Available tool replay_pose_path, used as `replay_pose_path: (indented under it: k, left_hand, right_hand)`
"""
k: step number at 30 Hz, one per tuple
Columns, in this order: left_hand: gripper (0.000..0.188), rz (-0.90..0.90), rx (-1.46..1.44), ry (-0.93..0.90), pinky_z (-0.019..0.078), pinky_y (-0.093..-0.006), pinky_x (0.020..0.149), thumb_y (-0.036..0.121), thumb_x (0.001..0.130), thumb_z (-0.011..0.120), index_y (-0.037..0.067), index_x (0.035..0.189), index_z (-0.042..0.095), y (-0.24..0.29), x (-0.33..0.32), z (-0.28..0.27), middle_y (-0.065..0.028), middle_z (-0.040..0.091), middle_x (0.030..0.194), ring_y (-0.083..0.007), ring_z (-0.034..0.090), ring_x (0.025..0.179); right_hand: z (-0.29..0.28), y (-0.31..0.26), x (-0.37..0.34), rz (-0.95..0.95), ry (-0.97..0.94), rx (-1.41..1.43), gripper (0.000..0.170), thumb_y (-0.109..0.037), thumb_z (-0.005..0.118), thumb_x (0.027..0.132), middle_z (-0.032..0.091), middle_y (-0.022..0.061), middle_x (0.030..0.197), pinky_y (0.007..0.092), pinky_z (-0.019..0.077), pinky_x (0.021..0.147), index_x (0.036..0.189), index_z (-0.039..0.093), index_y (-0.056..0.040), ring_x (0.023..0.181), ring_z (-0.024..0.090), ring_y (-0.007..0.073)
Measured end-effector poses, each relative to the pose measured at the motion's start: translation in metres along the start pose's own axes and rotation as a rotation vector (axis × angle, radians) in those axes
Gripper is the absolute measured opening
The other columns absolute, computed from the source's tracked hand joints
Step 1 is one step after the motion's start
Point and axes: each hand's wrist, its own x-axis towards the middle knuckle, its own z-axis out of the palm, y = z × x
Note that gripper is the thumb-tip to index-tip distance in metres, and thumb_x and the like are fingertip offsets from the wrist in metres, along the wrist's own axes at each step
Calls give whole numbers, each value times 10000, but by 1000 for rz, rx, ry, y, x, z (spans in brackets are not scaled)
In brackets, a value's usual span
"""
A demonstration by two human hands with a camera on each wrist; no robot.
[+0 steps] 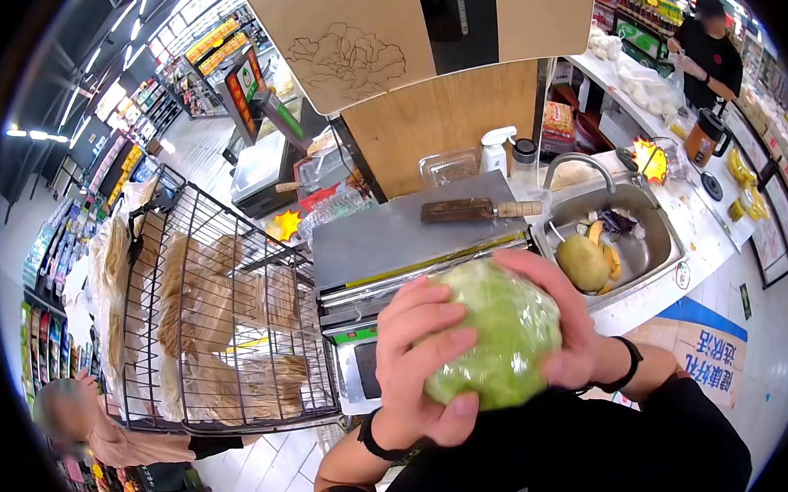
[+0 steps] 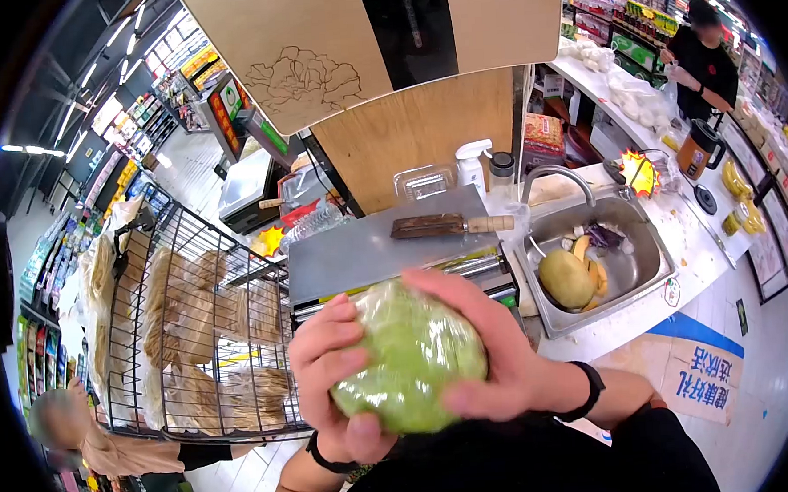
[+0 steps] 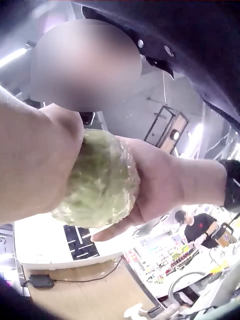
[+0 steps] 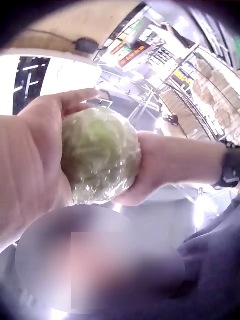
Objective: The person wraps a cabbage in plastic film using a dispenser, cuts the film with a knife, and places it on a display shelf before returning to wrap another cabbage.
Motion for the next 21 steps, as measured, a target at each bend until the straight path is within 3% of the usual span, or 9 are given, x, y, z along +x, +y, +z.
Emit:
replay_pose_path:
  k: [4, 6, 7, 10, 12, 14, 15, 18, 21]
  left_hand:
    - [444, -41, -214, 20, 427, -632, 1023, 485, 888, 591, 116, 1095, 727, 21, -7, 11, -168, 613, 1237, -443, 557, 1200]
    - [386, 107, -197, -81, 423, -659, 1014, 468, 899, 584, 171, 1093, 738, 19, -18, 8, -136, 618, 1233, -437, 570, 1187]
    - [318, 160, -224, 41, 430, -682, 995, 448, 909, 579, 233, 1085, 733, 20, -28, 21, -97, 623, 1236, -417, 594, 1155]
    - [287, 223, -215, -20, 450, -663, 993, 426, 916, 583, 240, 1088, 719, 35, -39, 16, -88, 627, 1230, -398, 612, 1131]
    - [230, 214, -355, 2, 495, -582, 891, 365, 921, 711, 143, 981, 697, 42, -26, 13, -65, 635, 1027, -275, 618, 949]
    - [204, 67, -334, -21, 486, -633, 995, 304, 984, 603, 125, 952, 696, 50, -67, 3, -36, 619, 1054, -298, 634, 1021]
    - [102, 93, -261, 28, 506, -615, 964, 117, 947, 615, 116, 889, 698, 59, -52, 10, -4, 625, 1001, -236, 646, 969]
    - [36, 146, -248, 98, 508, -612, 957, 117, 892, 685, 140, 867, 698, 57, -63, 15, -16, 614, 1043, -286, 638, 973]
    - [360, 280, -247, 80, 484, -625, 924, 434, 871, 726, 179, 1111, 642, 53, -29, 22, -53, 583, 1191, -286, 606, 998]
  right_hand:
    - [-6, -6, -11, -456, -49, -254, 719, -570, 724, 822, 473, 275, 1456, 617, 454, 1017, 1317, 621, -58, 1257, 506, 569]
    - [2, 2, -28, -538, -41, -163, 669, -573, 722, 819, 491, 264, 1436, 653, 472, 987, 1284, 649, -98, 1228, 523, 577]
    - [5, -2, -32, -547, -38, -171, 608, -547, 717, 815, 523, 250, 1397, 658, 494, 969, 1261, 658, -138, 1201, 552, 561]
    - [18, -10, -55, -641, 24, -200, 556, -590, 712, 836, 552, 216, 1286, 692, 526, 909, 1186, 629, -166, 1131, 559, 577]
    - [24, -19, -66, -621, 42, -218, 415, -548, 703, 883, 588, 152, 1236, 681, 539, 897, 1117, 679, -207, 1114, 577, 538]
    - [22, -22, -80, -623, 39, -207, 356, -519, 691, 914, 598, 124, 1232, 680, 537, 901, 1109, 692, -221, 1122, 578, 527]
    - [10, -26, -82, -613, -72, -235, 305, -486, 670, 947, 605, 103, 1224, 683, 534, 904, 1119, 700, -237, 1132, 580, 516]
    - [21, -27, -83, -644, 21, -245, 297, -477, 665, 951, 605, 103, 1224, 686, 535, 899, 1126, 698, -239, 1123, 584, 514]
    - [25, -24, -78, -667, 63, -263, 336, -510, 691, 915, 603, 108, 1220, 684, 540, 889, 1113, 695, -239, 1101, 591, 510]
